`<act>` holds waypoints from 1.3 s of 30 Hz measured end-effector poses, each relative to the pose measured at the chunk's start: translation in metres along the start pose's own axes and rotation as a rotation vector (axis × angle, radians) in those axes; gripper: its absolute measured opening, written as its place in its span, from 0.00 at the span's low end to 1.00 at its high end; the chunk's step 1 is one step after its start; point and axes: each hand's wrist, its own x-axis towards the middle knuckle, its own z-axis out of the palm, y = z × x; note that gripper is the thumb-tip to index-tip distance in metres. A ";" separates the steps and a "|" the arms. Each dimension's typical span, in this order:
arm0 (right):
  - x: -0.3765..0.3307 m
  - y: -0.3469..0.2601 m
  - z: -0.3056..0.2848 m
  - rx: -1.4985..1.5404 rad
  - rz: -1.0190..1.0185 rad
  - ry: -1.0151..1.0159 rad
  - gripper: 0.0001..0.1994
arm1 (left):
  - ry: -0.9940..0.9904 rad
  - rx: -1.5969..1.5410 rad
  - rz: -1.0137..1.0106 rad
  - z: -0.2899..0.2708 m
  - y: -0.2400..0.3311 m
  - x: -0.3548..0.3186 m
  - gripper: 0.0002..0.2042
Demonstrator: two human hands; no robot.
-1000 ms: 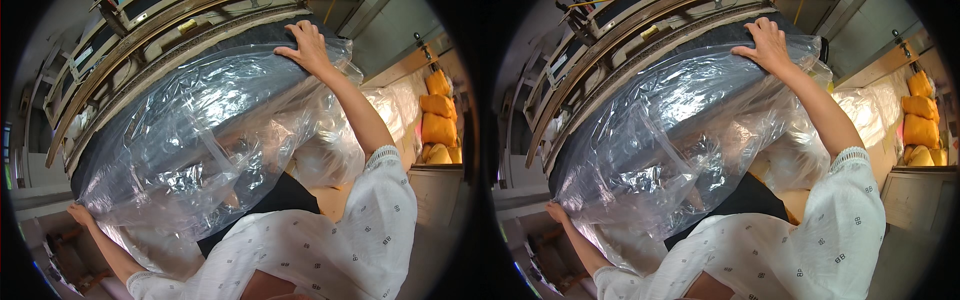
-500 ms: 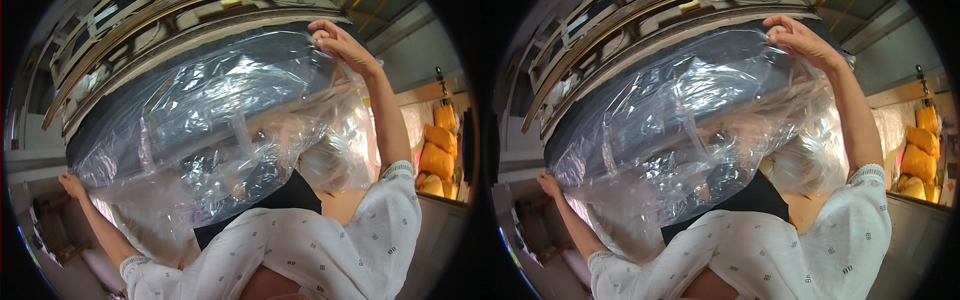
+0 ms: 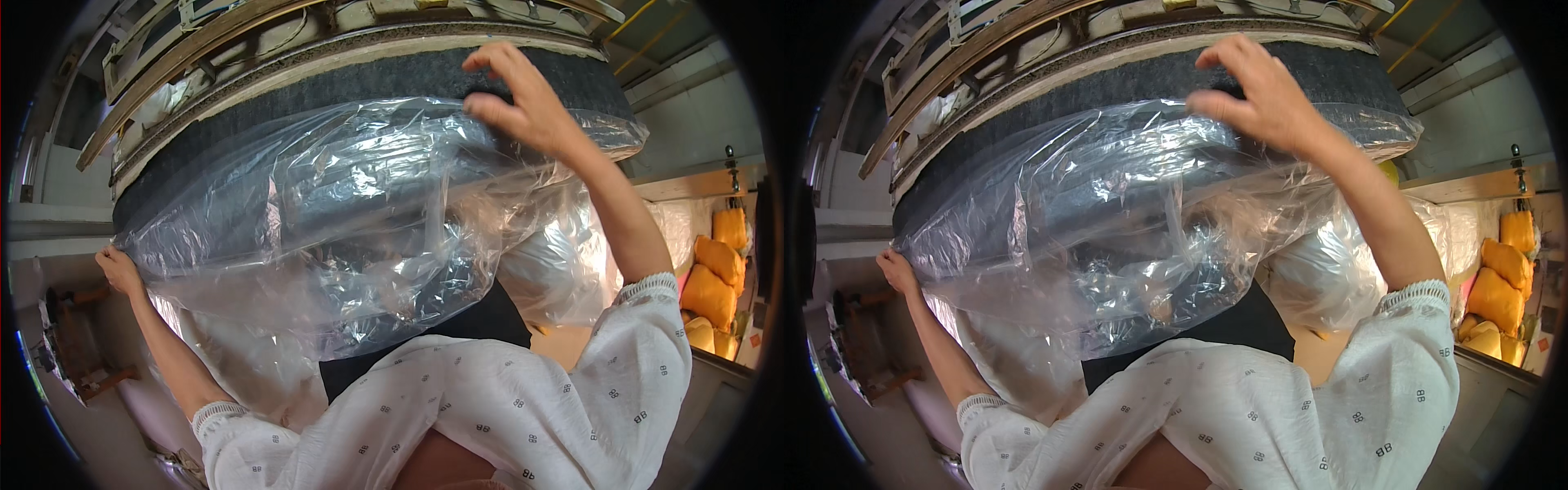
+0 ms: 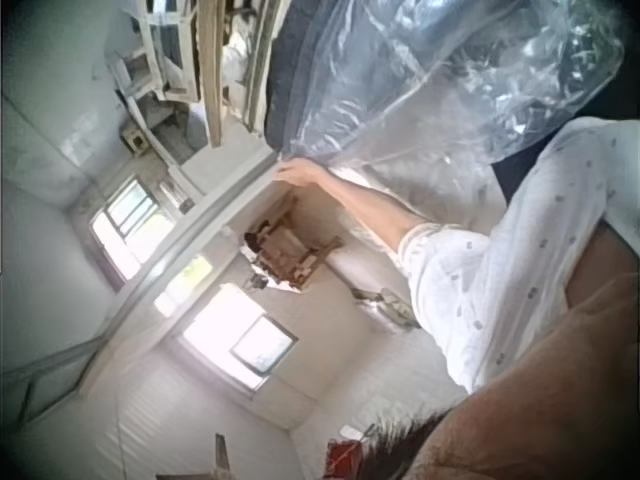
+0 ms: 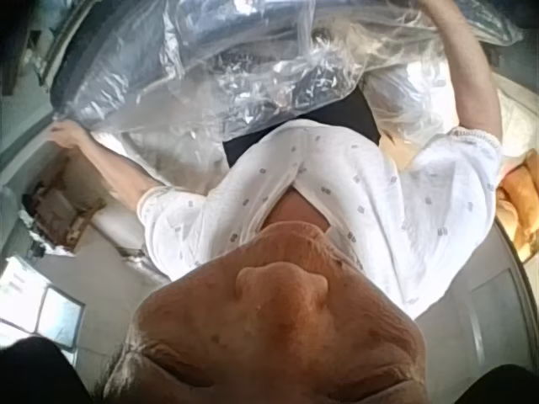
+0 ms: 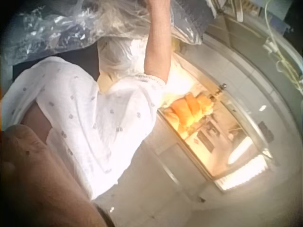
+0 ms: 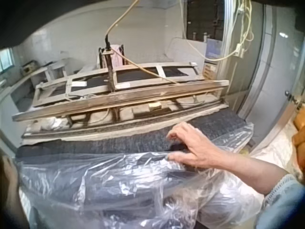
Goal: Wrapping a large curved manufactured part inside a protective plastic bag.
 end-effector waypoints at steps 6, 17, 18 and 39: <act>-0.034 -0.004 0.024 0.089 0.205 0.115 0.10 | 0.006 -0.055 0.025 0.005 0.005 0.003 0.16; -0.036 -0.011 0.003 -0.049 0.143 0.133 0.14 | 0.049 -0.066 0.083 0.012 -0.015 0.013 0.14; -0.038 -0.004 0.007 -0.166 0.075 0.032 0.14 | 0.051 -0.075 0.087 0.012 -0.011 0.012 0.14; -0.063 -0.008 0.005 0.174 0.435 0.051 0.08 | 0.141 -0.549 0.133 0.003 -0.103 0.064 0.15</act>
